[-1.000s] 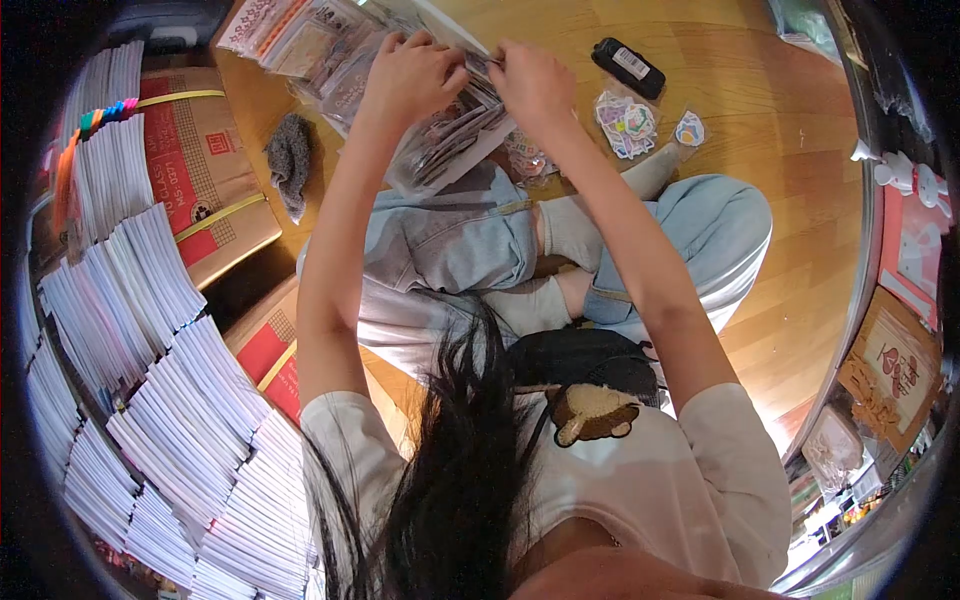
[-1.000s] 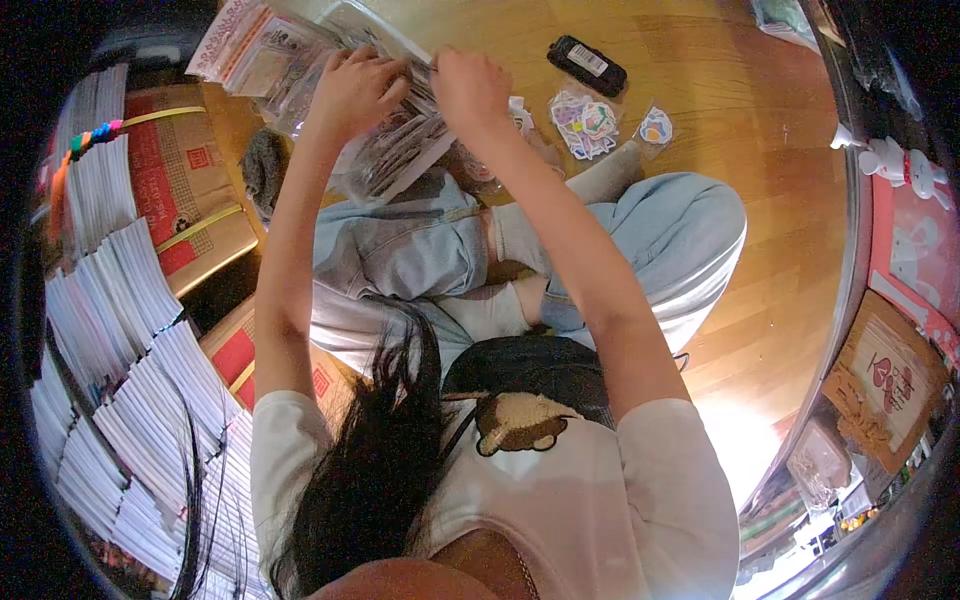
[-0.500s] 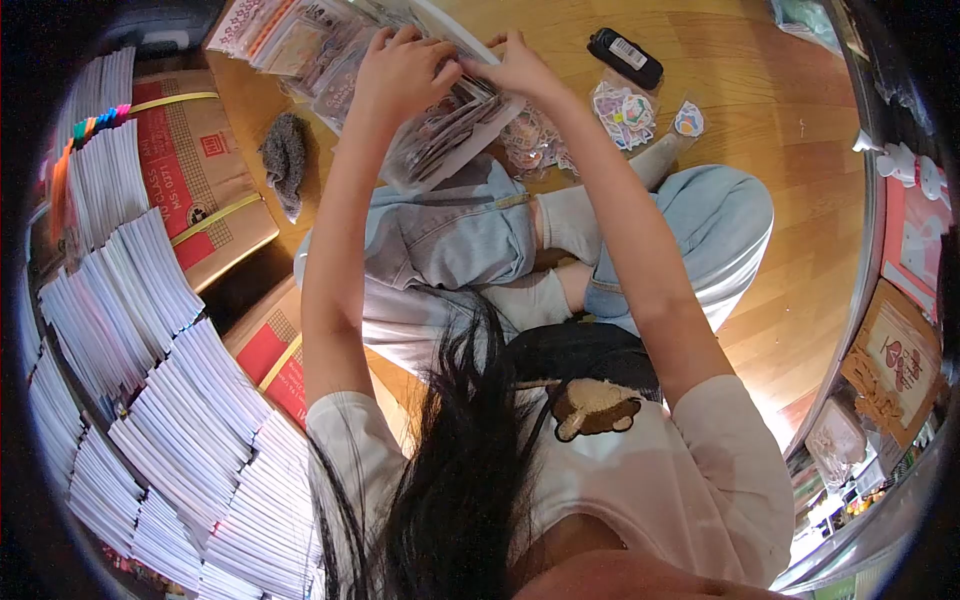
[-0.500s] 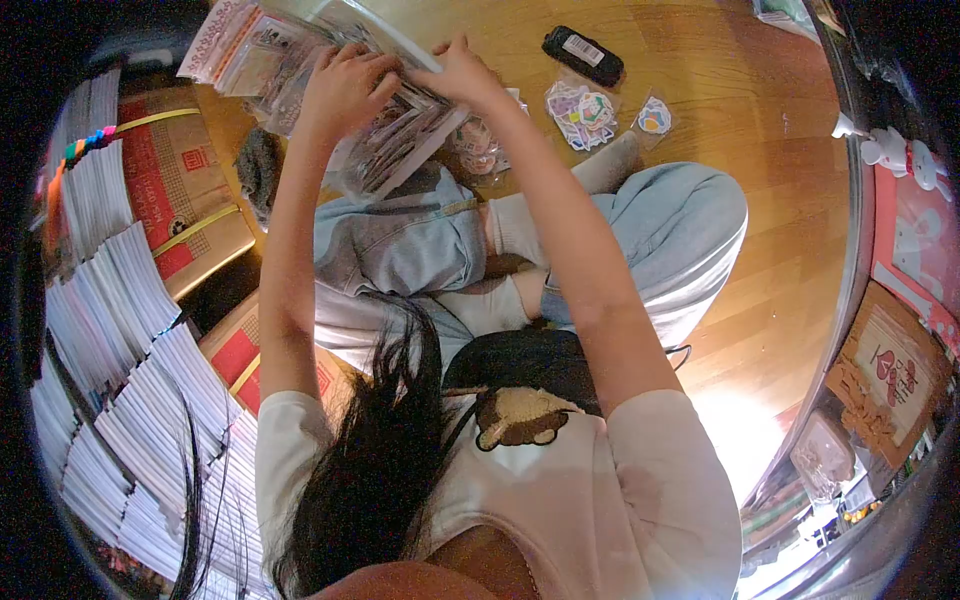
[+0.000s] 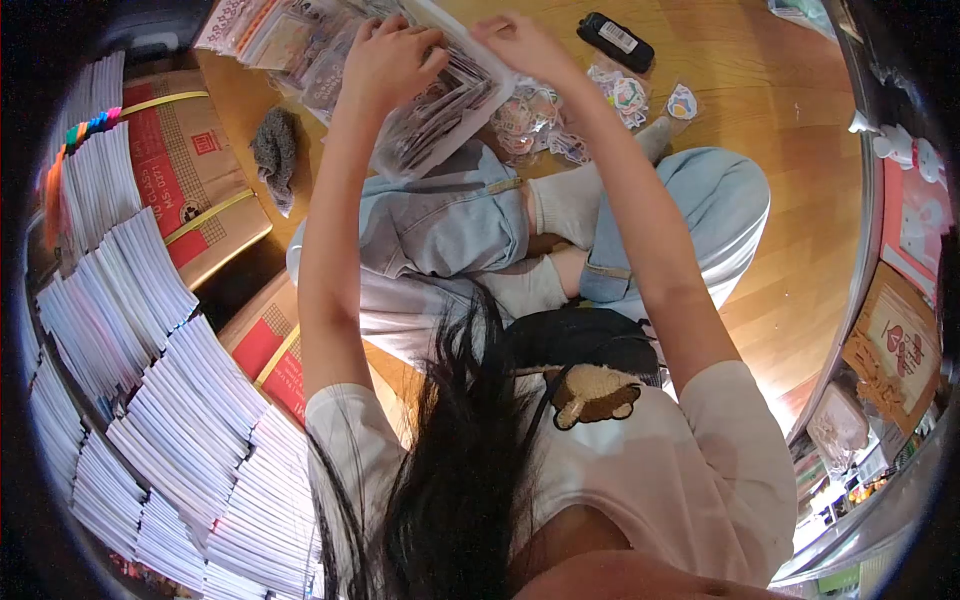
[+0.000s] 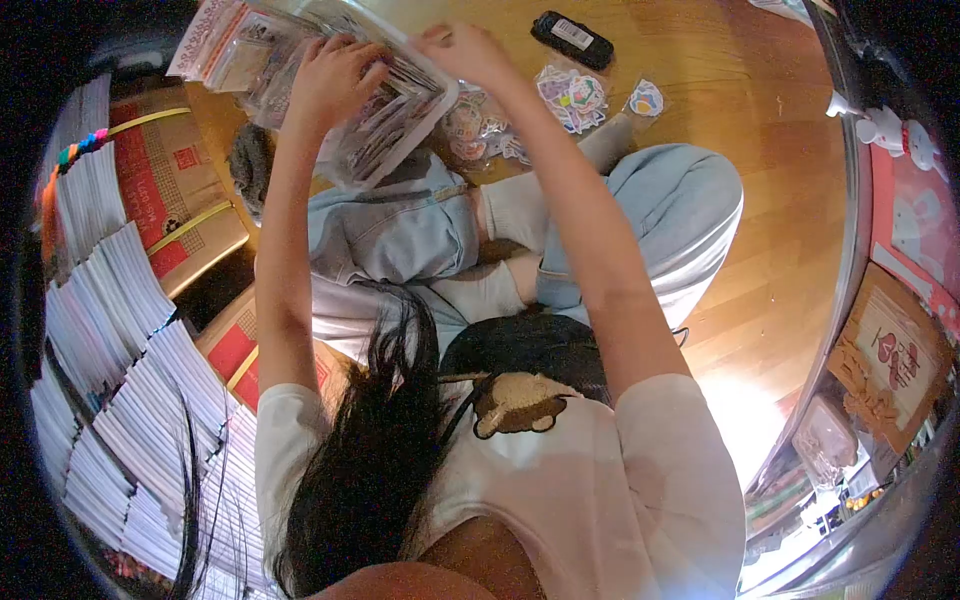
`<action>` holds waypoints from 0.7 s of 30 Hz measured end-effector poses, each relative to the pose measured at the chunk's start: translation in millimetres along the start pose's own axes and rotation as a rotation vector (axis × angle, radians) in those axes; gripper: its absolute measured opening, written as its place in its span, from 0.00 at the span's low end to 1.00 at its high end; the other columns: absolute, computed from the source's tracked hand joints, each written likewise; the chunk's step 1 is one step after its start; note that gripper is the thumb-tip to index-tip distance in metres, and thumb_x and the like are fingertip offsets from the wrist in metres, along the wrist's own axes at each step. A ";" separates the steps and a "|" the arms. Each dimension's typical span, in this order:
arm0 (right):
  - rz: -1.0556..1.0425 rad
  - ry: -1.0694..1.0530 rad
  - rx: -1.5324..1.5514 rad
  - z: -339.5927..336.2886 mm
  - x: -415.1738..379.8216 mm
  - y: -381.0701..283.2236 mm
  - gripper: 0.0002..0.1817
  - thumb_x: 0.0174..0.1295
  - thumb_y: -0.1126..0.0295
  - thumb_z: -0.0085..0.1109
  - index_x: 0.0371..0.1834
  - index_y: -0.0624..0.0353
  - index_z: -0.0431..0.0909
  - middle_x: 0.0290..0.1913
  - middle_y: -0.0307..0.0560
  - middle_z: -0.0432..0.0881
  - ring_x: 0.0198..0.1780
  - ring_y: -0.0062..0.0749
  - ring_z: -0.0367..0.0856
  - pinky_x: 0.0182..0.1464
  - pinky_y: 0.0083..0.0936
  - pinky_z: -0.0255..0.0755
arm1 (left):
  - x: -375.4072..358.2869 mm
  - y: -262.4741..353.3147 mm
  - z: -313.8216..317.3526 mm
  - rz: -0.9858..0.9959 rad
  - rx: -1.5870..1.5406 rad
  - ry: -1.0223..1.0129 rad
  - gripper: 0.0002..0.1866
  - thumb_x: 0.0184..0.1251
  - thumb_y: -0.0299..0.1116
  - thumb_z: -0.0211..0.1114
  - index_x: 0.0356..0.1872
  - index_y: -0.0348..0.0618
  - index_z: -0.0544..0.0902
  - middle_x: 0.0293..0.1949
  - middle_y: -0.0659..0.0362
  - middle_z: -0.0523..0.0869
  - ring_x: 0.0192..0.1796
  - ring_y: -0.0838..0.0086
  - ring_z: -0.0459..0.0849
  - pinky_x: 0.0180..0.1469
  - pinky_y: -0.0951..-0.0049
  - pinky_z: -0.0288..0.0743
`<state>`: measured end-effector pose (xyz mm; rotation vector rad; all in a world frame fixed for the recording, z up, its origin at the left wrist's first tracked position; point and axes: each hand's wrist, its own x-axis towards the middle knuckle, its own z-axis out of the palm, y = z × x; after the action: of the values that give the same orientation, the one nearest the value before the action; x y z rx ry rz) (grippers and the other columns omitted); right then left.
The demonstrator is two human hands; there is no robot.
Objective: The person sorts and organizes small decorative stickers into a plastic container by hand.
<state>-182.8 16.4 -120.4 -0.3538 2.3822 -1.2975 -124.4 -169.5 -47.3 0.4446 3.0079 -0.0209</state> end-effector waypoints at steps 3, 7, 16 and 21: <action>-0.022 0.177 -0.020 -46.5 -19.6 26.2 0.25 0.56 0.48 0.60 0.49 0.56 0.79 0.37 0.49 0.85 0.40 0.37 0.83 0.44 0.30 0.75 | -0.4 -2.1 7.4 0.008 0.012 0.060 0.18 0.64 0.44 0.49 0.49 0.52 0.80 0.50 0.61 0.83 0.58 0.65 0.74 0.65 0.53 0.57; 0.024 0.175 -0.145 -97.3 -60.8 46.7 0.27 0.54 0.44 0.59 0.45 0.57 0.80 0.36 0.50 0.85 0.41 0.41 0.84 0.45 0.33 0.75 | 0.1 4.1 7.1 -0.041 0.039 0.076 0.18 0.64 0.42 0.47 0.52 0.60 0.78 0.49 0.63 0.83 0.58 0.66 0.74 0.66 0.53 0.57; 0.073 -0.008 -0.513 -42.9 -91.2 35.1 0.27 0.49 0.47 0.66 0.44 0.57 0.77 0.35 0.50 0.83 0.40 0.46 0.82 0.41 0.38 0.74 | 1.5 -0.7 18.4 0.003 0.015 0.192 0.18 0.63 0.45 0.47 0.47 0.56 0.81 0.47 0.63 0.83 0.54 0.67 0.76 0.65 0.51 0.58; 0.163 0.025 -0.408 -56.5 -94.8 38.6 0.22 0.48 0.53 0.69 0.37 0.58 0.75 0.32 0.50 0.82 0.39 0.46 0.81 0.39 0.39 0.73 | 1.9 0.1 18.5 -0.002 0.031 0.170 0.18 0.63 0.45 0.47 0.46 0.56 0.81 0.47 0.64 0.82 0.55 0.67 0.76 0.65 0.51 0.57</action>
<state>-126.0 117.3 -104.0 -0.2506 2.6284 -0.7443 -124.3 -169.4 -66.0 0.4693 3.1785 -0.0321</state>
